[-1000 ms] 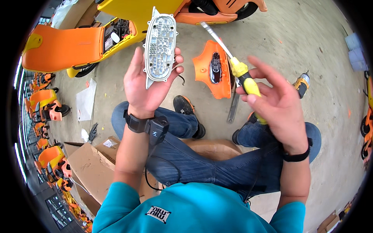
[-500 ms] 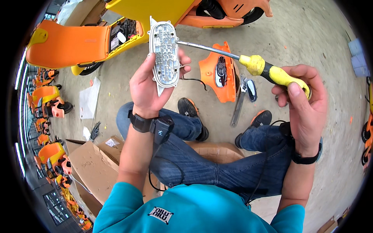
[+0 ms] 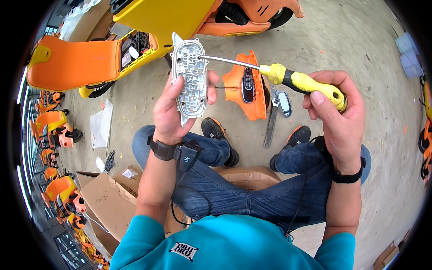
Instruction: The person disassembles a light fixture by removing screws with a screwdriver, then separates the circuit board from the housing by hand.
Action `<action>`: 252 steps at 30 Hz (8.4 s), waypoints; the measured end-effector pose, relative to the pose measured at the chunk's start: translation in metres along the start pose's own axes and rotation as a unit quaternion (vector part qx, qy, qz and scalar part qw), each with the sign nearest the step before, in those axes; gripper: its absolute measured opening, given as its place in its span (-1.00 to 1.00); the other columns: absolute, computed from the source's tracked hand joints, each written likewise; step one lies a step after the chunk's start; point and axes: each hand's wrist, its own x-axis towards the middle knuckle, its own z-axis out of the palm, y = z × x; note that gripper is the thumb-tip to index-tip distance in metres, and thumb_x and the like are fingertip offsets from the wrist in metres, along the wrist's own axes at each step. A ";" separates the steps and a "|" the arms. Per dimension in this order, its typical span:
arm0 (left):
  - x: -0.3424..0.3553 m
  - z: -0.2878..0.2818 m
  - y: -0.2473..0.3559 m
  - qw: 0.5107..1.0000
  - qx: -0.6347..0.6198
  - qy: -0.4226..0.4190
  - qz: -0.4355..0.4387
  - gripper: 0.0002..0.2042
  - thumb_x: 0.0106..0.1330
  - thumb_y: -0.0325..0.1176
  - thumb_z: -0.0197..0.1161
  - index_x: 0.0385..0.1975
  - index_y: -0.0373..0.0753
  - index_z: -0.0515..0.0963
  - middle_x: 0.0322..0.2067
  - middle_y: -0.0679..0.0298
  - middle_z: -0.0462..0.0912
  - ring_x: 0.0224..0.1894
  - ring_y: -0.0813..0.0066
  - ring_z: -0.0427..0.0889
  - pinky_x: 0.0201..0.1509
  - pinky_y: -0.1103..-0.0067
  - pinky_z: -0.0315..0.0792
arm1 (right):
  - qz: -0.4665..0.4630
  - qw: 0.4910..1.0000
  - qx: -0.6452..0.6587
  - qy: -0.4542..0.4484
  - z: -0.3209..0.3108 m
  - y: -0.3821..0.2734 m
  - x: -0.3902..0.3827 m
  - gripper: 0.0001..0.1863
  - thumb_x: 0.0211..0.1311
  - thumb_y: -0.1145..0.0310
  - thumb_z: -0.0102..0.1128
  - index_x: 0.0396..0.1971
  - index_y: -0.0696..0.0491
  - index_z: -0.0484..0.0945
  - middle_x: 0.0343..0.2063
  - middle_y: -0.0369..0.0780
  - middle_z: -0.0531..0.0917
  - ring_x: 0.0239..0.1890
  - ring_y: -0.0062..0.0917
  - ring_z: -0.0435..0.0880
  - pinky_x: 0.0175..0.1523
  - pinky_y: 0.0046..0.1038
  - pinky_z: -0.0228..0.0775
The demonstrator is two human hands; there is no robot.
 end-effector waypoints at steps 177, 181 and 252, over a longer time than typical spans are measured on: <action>-0.002 -0.002 -0.030 0.990 0.089 0.091 -0.065 -0.72 0.38 -0.40 -0.01 0.04 -0.33 0.35 -0.18 0.12 0.61 -0.30 0.43 0.62 -0.17 0.52 0.50 | 0.050 0.996 0.067 0.016 -0.023 0.024 0.013 -0.61 0.23 0.53 0.14 0.07 0.09 0.36 -0.09 -0.22 0.56 -0.08 -0.62 0.49 0.03 -0.54 0.36; -0.002 0.000 -0.032 0.993 0.053 0.067 -0.081 -0.70 0.39 -0.39 -0.04 0.06 -0.36 0.33 -0.17 0.06 0.60 -0.28 0.38 0.63 -0.15 0.50 0.52 | 0.007 0.998 0.064 -0.006 -0.022 0.027 0.014 -0.59 0.16 0.63 0.11 0.03 0.10 0.39 -0.06 -0.22 0.54 -0.03 -0.61 0.46 0.11 -0.53 0.30; -0.007 0.016 -0.072 0.964 0.238 0.048 -0.104 -0.69 0.44 -0.40 -0.10 0.11 -0.38 0.34 -0.06 0.01 0.59 -0.11 0.26 0.66 0.05 0.44 0.51 | 0.080 0.989 -0.121 -0.040 0.037 0.077 0.014 -0.86 0.04 0.46 0.18 -0.52 0.26 0.52 -0.60 -0.19 0.63 -0.51 -0.58 0.59 -0.39 -0.50 0.45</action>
